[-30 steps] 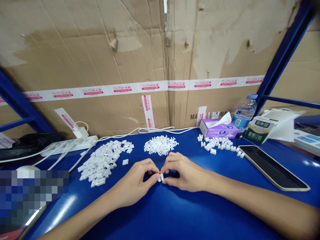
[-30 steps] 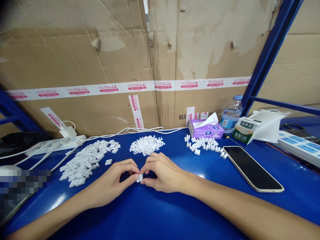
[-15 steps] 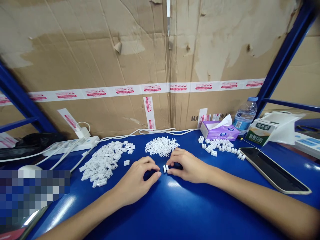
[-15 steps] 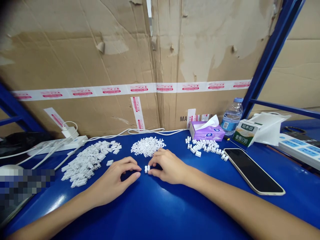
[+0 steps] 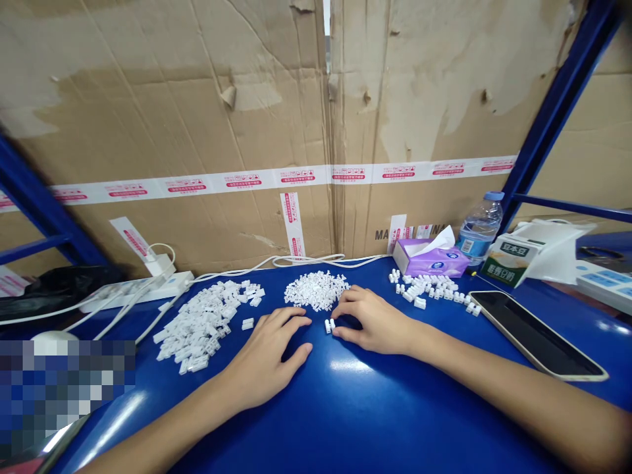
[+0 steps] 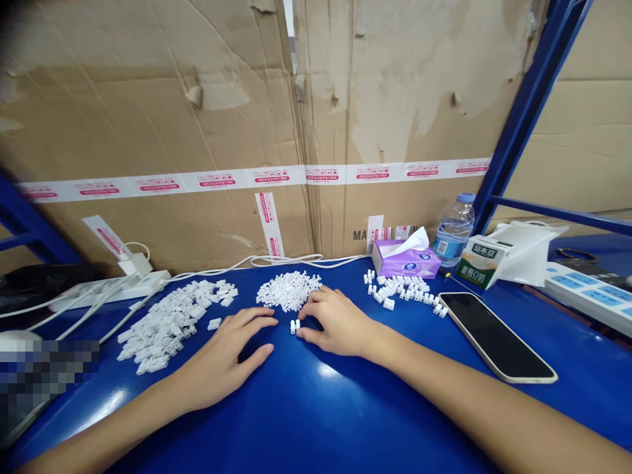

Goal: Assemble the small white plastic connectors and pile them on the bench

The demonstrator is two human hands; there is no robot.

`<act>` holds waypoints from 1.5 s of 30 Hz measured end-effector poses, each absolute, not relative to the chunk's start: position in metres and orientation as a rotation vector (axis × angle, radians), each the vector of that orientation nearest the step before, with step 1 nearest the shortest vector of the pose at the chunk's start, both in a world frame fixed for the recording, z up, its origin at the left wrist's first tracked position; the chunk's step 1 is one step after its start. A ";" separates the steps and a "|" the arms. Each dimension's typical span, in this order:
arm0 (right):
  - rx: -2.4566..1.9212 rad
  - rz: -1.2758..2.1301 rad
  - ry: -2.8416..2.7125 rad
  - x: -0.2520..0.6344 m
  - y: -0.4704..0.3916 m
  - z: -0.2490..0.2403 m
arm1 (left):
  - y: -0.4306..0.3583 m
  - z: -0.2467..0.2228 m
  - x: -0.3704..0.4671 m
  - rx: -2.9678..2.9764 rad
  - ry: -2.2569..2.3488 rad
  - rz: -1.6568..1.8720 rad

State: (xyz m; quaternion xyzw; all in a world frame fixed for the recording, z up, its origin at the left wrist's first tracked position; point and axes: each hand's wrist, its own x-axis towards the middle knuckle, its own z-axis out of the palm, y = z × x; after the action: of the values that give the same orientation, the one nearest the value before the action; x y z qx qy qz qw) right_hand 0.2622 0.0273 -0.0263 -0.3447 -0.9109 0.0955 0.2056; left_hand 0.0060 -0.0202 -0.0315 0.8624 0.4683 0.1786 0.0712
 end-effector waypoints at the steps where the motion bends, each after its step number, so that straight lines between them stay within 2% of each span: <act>1: -0.992 0.211 -2.559 0.262 0.024 -0.024 | -0.021 -0.032 0.006 2.611 1.413 0.515; 7: -1.188 -0.066 -2.655 0.253 0.006 -0.017 | -0.023 -0.029 0.007 2.673 1.438 0.297; 13: -1.267 -0.156 -2.637 0.247 -0.002 -0.026 | -0.026 -0.027 0.007 2.678 1.417 0.132; 19: -1.274 -0.054 -2.673 0.250 -0.002 -0.033 | -0.028 -0.024 0.008 2.664 1.382 0.055; 29: -1.290 0.376 -2.763 0.259 0.000 -0.027 | -0.028 -0.024 0.006 2.666 1.345 0.079; 45: -1.290 0.343 -2.795 0.259 -0.001 -0.024 | -0.027 -0.027 0.004 2.681 1.343 0.115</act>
State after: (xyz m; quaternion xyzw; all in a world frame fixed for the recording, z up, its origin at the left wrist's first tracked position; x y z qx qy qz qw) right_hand 0.2591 -0.0010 -0.0241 -0.4163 -0.9022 0.1106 0.0223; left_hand 0.0036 -0.0270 -0.0272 0.8912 0.4465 0.0384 0.0703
